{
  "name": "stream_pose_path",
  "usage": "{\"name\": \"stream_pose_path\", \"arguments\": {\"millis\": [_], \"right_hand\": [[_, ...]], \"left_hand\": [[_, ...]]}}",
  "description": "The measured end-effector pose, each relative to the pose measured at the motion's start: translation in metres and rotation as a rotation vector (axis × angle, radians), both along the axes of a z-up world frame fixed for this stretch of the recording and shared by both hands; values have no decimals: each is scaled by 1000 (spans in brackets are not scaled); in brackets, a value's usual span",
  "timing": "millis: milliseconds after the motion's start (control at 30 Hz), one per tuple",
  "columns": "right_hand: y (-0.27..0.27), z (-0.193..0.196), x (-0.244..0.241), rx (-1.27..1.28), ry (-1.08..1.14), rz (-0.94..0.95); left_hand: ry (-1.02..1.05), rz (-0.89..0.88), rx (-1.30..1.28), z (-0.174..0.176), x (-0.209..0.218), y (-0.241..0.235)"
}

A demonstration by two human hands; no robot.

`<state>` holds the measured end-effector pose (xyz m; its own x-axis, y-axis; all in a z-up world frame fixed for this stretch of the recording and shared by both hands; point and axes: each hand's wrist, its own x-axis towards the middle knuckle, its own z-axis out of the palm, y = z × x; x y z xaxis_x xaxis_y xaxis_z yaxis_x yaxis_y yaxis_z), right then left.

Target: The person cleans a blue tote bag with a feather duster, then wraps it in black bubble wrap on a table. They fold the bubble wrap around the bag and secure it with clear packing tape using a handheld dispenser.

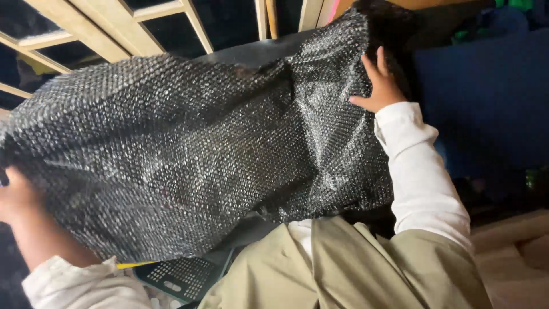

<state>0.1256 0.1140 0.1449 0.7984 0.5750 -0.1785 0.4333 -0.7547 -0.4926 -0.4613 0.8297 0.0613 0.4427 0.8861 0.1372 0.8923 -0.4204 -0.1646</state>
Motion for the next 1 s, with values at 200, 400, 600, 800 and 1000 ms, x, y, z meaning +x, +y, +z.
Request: {"name": "stream_pose_path", "arguments": {"millis": [200, 400, 600, 800, 1000], "right_hand": [[-80, -64, -38, 296, -171, -93], [-204, -177, -76, 339, 282, -731], [-226, -314, -92, -94, 150, -951], [-228, -343, -102, -159, 19, -695], [-200, -215, -91, 1203, 499, -1094]], "left_hand": [[-484, -368, 371, 45, 79, -223], [-427, -430, -526, 39, 144, -473], [100, -449, -431, -91, 117, -507], [127, -284, -290, -126, 91, -449], [-237, -147, -54, -104, 63, -383]]}}
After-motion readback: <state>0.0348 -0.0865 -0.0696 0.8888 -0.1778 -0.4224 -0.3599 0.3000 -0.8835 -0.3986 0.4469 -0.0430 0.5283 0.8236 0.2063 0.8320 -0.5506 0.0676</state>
